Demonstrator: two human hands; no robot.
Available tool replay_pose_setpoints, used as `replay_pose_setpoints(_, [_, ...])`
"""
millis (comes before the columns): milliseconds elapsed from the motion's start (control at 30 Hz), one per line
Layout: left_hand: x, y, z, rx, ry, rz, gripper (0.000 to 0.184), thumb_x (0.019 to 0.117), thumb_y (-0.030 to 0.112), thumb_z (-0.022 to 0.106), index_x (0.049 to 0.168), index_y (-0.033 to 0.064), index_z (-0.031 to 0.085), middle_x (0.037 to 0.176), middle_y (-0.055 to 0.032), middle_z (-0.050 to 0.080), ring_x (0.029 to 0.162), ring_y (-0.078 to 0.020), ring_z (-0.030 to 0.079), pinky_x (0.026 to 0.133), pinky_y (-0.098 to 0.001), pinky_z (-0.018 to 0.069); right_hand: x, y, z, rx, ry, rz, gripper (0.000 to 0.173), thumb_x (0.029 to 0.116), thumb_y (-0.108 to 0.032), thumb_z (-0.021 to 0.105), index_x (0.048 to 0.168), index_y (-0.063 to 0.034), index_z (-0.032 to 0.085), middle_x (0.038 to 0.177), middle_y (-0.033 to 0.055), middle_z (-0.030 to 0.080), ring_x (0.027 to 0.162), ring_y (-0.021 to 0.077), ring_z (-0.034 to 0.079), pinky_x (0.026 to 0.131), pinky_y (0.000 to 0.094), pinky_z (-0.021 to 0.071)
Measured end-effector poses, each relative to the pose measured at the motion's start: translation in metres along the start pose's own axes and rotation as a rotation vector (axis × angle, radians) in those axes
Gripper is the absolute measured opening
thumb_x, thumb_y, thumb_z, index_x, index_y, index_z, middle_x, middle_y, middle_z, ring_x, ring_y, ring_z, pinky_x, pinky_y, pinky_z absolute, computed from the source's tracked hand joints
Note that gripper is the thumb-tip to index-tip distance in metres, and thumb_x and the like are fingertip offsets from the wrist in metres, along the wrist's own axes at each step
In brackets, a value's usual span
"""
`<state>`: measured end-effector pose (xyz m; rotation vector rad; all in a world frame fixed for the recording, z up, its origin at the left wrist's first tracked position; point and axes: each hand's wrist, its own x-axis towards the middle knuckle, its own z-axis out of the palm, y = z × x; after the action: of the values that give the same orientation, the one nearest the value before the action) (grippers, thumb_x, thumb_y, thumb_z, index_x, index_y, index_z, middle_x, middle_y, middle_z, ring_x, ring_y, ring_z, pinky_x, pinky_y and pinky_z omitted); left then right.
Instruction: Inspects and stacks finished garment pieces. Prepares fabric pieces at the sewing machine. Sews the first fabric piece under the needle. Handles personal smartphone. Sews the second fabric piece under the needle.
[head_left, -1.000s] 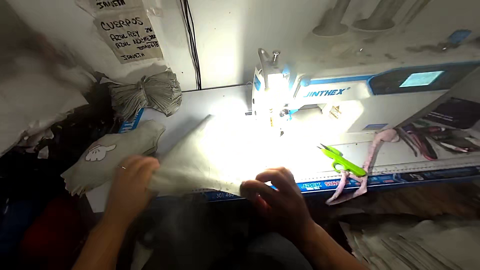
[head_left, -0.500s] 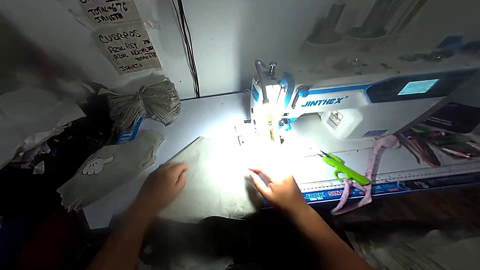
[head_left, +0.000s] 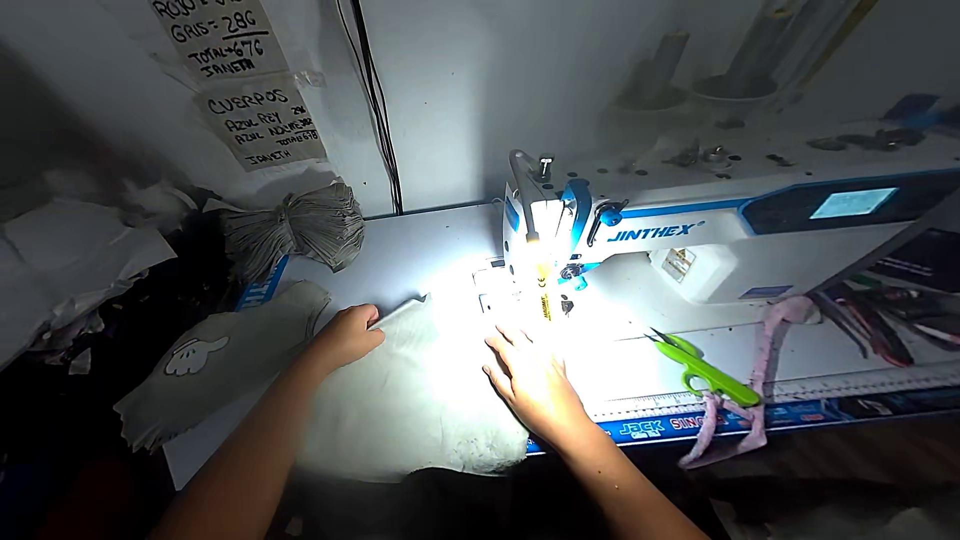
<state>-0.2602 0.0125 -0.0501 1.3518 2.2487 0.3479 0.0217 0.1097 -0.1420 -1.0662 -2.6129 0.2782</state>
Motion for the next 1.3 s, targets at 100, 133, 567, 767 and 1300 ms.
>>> replay_pose_setpoints(100, [-0.006,-0.005,0.002,-0.388,-0.039,-0.003,0.011,0.0966,0.001,0.063,0.088,0.0011,0.057,0.074,-0.0101,0.058,0.065,-0.0173,0.058,0.061,-0.0332,0.0487,-0.002,0.000,0.002,-0.007,0.049,-0.024,0.049,0.1048,-0.051,0.042,0.139,-0.0245,0.066,0.154,0.0015,0.054,0.143,0.0318,0.047,0.117,0.0622,0.0331])
replay_pose_setpoints(133, [-0.006,-0.008,0.003,-0.512,-0.062,-0.003,0.010,0.0961,-0.001,0.065,0.091,0.0000,0.056,0.077,-0.0110,0.060,0.066,-0.0169,0.060,0.062,-0.0319,0.0517,-0.002,0.000,0.002,-0.006,0.054,-0.028,0.049,0.1050,-0.051,0.043,0.139,-0.0245,0.066,0.154,0.0013,0.054,0.143,0.0322,0.047,0.117,0.0627,0.0330])
replay_pose_setpoints(567, [-0.003,-0.023,0.033,0.428,0.826,0.085,0.043,0.0926,-0.001,0.063,0.135,0.0047,0.064,0.129,-0.0326,0.055,0.119,-0.0551,0.051,0.100,-0.0714,0.0353,-0.002,0.003,0.004,-0.040,0.041,-0.032,0.050,0.1043,-0.053,0.041,0.137,-0.0254,0.067,0.153,0.0016,0.054,0.144,0.0314,0.047,0.118,0.0603,0.0327])
replay_pose_setpoints(767, [-0.016,-0.008,0.086,0.379,0.448,0.354,0.052,0.1041,0.046,0.051,0.143,0.0131,0.059,0.159,-0.0131,0.044,0.150,-0.0341,0.036,0.120,-0.0571,0.0314,-0.006,0.001,0.001,0.031,0.097,0.055,0.050,0.1015,-0.053,0.045,0.131,-0.0223,0.071,0.149,-0.0007,0.058,0.143,0.0288,0.047,0.119,0.0598,0.0307])
replay_pose_setpoints(1300, [-0.027,-0.009,0.080,0.333,0.177,0.067,0.073,0.1022,0.067,0.035,0.161,0.0236,0.035,0.172,-0.0062,0.018,0.160,-0.0280,0.006,0.125,-0.0581,0.0005,-0.010,0.000,-0.001,0.111,0.358,0.184,0.030,0.0943,-0.032,0.057,0.103,-0.0145,0.081,0.118,0.0091,0.073,0.124,0.0373,0.060,0.102,0.0624,0.0450])
